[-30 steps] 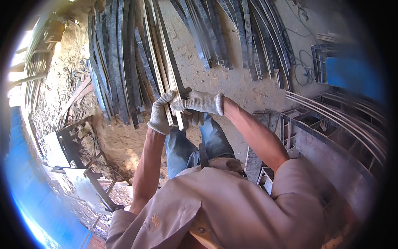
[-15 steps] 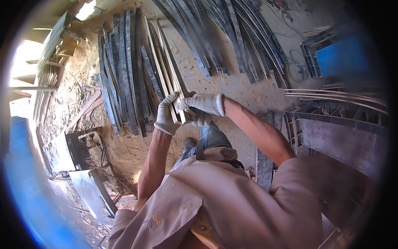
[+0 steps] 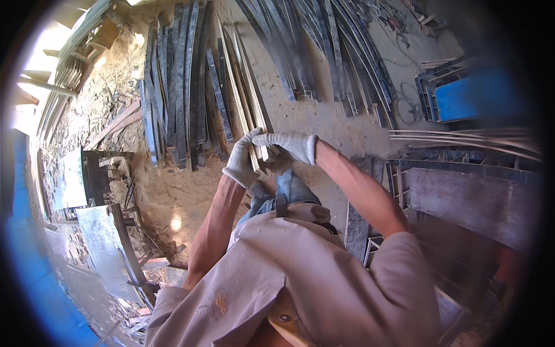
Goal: The person picks up long metal rods from a pile, carries them to a cutting machine, and cuts them into shorter pieces. The person repeats this process multiple times, stacking the cut pieces on the machine table.
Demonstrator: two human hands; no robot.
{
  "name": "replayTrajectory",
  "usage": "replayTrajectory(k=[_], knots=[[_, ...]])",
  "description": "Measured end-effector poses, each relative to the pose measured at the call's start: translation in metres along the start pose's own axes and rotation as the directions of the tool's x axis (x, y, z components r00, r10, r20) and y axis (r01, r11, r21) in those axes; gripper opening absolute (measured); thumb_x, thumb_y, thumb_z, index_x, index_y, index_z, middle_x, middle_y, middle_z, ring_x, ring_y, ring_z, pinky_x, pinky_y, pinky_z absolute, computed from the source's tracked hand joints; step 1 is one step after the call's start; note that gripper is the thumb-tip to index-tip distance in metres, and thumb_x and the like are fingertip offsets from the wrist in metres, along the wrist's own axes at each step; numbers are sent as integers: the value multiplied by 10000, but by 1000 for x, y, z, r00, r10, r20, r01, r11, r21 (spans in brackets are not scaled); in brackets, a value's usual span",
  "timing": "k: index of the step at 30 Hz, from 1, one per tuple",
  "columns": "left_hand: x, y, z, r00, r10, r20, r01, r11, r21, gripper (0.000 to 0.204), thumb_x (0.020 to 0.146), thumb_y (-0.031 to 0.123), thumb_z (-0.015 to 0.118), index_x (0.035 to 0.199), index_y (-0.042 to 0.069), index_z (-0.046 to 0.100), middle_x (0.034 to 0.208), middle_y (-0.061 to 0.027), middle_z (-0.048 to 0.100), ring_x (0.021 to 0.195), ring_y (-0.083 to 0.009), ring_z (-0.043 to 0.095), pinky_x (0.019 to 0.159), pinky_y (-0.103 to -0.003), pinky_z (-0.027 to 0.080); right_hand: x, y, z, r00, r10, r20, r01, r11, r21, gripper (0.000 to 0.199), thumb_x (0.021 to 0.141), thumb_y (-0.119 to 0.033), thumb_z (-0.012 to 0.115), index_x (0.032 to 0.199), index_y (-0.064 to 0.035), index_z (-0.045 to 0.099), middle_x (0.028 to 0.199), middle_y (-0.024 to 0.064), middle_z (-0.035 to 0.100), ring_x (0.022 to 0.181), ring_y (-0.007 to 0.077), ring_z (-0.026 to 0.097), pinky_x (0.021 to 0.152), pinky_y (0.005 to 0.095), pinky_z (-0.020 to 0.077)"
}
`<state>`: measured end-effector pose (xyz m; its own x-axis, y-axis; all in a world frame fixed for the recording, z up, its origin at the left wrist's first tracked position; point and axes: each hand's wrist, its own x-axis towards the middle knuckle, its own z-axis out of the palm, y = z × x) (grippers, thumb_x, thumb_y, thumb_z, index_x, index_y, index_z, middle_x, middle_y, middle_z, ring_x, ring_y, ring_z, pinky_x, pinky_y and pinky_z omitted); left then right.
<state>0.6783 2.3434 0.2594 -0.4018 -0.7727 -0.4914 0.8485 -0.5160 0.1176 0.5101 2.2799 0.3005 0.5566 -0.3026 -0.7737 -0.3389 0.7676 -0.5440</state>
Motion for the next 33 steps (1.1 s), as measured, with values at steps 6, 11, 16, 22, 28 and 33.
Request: replayTrajectory(k=[6,11,16,22,28,33], knots=[[-8,-5,12,999,-34,32,31,996,90,322,1067,368,613,1170,76,701,985,-110,775,847,-242,764,752,-371,651,-4,13,-1,996,-93,-16,94,992,83,304,929,-378,785,1043,-99,742,857,35,736,759,189,710,645,344,582],[-9,-15,0,994,-111,9,107,977,182,381,1033,406,644,1183,60,694,996,-119,773,795,-263,762,692,-406,652,-10,33,5,990,-141,30,136,983,126,259,970,-352,745,996,-94,734,825,28,723,672,129,670,572,319,549],[-2,-51,-19,977,-191,-94,194,981,23,349,994,363,654,1165,65,719,984,-108,780,799,-253,762,683,-402,644,-43,31,11,992,-9,-123,-34,940,-339,546,980,-634,638,1004,-95,727,778,54,722,601,151,694,555,299,569],[5,-74,-35,976,-184,-119,206,957,203,345,1018,368,648,1152,53,696,945,-124,775,770,-239,755,668,-361,635,-53,7,0,764,-373,-527,-325,483,-813,1115,846,-847,606,1459,81,526,1243,361,691,1210,433,689,1042,461,532],[14,-135,-2,967,-36,-251,116,943,312,280,989,251,713,1202,74,672,933,-64,763,763,-214,734,673,-394,612,30,15,-14,763,-188,-618,-496,443,-747,1229,720,-536,845,1540,161,252,1337,381,625,1228,458,661,1046,477,537],[23,-141,-63,952,-288,106,254,933,255,925,910,576,768,1555,4,433,1498,-176,541,1382,-332,516,1133,-513,455,-21,38,-28,767,-150,-624,-519,426,-741,910,785,-250,753,1469,137,295,1112,360,703,1065,468,719,926,505,590]])
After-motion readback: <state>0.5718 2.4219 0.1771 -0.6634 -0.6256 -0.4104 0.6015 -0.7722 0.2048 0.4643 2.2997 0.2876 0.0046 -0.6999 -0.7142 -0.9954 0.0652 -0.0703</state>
